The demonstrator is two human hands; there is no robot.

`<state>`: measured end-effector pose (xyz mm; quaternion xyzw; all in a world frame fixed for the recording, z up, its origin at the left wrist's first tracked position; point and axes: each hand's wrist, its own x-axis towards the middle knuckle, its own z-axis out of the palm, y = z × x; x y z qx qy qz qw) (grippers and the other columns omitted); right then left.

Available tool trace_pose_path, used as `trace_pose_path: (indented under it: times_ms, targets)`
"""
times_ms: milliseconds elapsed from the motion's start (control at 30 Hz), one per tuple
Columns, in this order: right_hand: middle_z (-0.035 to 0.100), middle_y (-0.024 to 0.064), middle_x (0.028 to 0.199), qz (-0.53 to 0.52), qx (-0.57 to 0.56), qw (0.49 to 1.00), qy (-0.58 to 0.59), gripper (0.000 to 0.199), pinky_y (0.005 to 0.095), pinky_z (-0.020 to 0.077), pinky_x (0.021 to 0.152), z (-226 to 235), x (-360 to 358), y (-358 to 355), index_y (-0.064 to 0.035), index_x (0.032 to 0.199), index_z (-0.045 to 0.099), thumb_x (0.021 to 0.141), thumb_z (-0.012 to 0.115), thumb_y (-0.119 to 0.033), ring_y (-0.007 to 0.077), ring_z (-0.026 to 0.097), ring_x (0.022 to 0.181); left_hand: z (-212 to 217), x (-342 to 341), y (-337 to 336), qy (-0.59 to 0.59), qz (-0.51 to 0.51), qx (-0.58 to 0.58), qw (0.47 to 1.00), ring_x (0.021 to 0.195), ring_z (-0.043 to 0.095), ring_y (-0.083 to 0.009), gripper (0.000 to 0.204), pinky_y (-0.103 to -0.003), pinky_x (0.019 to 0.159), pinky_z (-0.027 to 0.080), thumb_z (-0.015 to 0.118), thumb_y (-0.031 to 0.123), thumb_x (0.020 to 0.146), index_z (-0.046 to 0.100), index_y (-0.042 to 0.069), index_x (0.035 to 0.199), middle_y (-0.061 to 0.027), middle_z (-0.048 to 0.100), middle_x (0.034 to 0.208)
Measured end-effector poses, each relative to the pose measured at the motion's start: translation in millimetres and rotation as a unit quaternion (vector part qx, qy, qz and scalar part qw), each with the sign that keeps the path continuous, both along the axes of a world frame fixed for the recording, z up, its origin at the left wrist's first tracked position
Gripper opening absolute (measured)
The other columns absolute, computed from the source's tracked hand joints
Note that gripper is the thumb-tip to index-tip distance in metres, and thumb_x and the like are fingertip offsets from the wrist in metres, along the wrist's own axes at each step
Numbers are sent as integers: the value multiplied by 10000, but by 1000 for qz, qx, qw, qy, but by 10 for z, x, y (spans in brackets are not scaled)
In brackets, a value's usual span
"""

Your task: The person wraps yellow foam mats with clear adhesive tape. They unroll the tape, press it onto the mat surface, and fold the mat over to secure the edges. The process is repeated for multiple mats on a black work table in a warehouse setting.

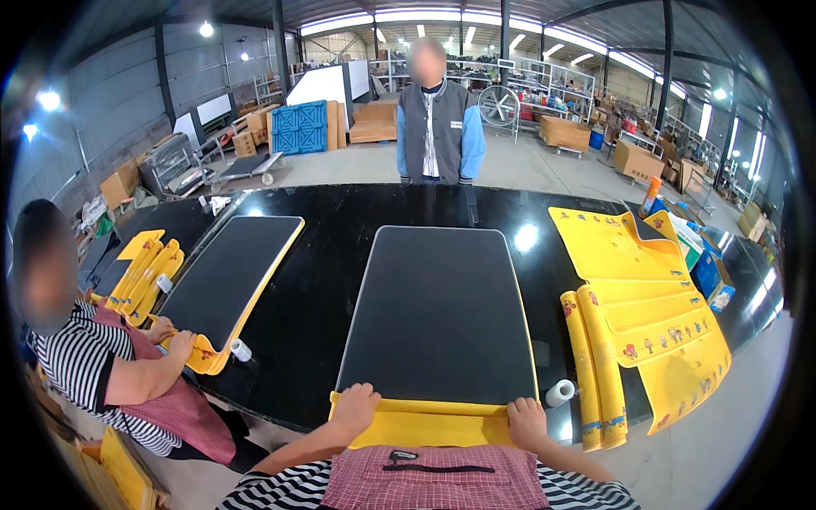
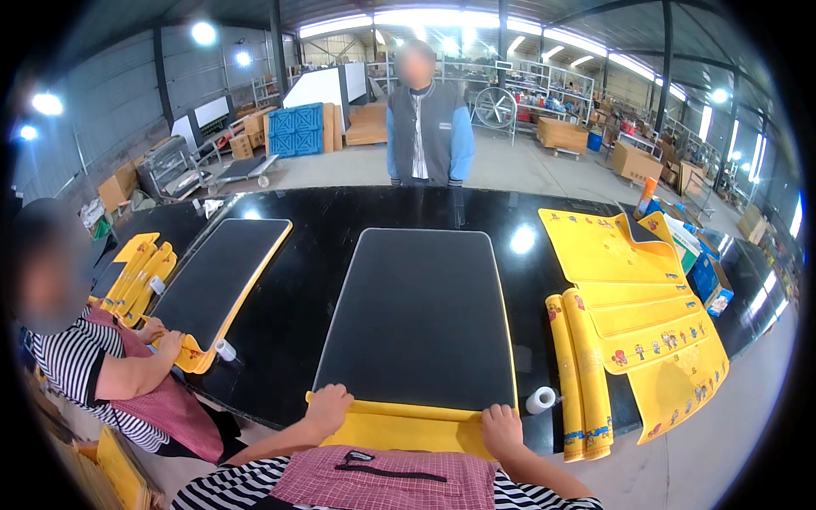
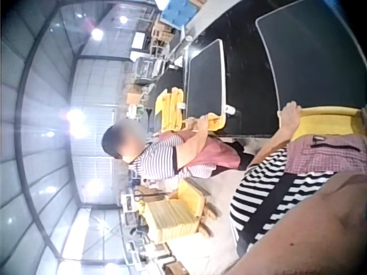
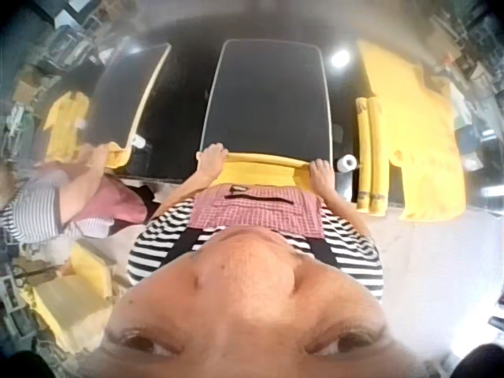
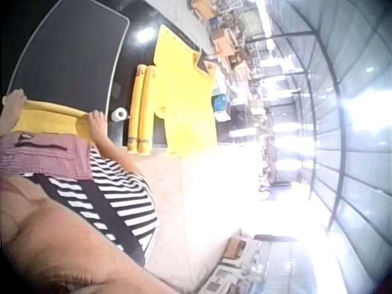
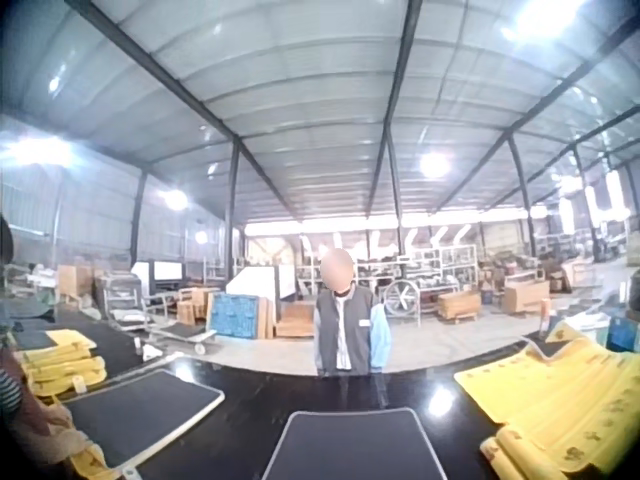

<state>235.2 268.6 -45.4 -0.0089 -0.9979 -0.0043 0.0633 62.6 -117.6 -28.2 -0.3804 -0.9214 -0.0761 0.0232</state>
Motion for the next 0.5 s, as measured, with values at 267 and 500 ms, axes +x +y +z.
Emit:
trace_pose_path:
  times_ms: [267, 500]
  targets:
    - [288, 305, 1596, -66, -112, 990, -49, 877, 589, 192, 1223, -505, 277, -150, -212, 1568, 393, 873, 616, -698, 487, 222, 1513, 223, 540, 253, -100, 113, -117, 982, 1458, 359, -380, 671, -487, 1228, 240, 614, 366, 989, 357, 135, 1564, -250, 407, 1527]
    - [197, 279, 1652, -85, -156, 984, -32, 778, 599, -14, 1240, 83, -242, -230, -166, 1577, 381, 945, 568, -580, 439, 67, 1563, -263, 297, 247, -7, 92, -29, 995, 1548, 152, -439, 844, -637, 1226, 60, 547, 622, 966, 279, 154, 1615, -268, 205, 1652]
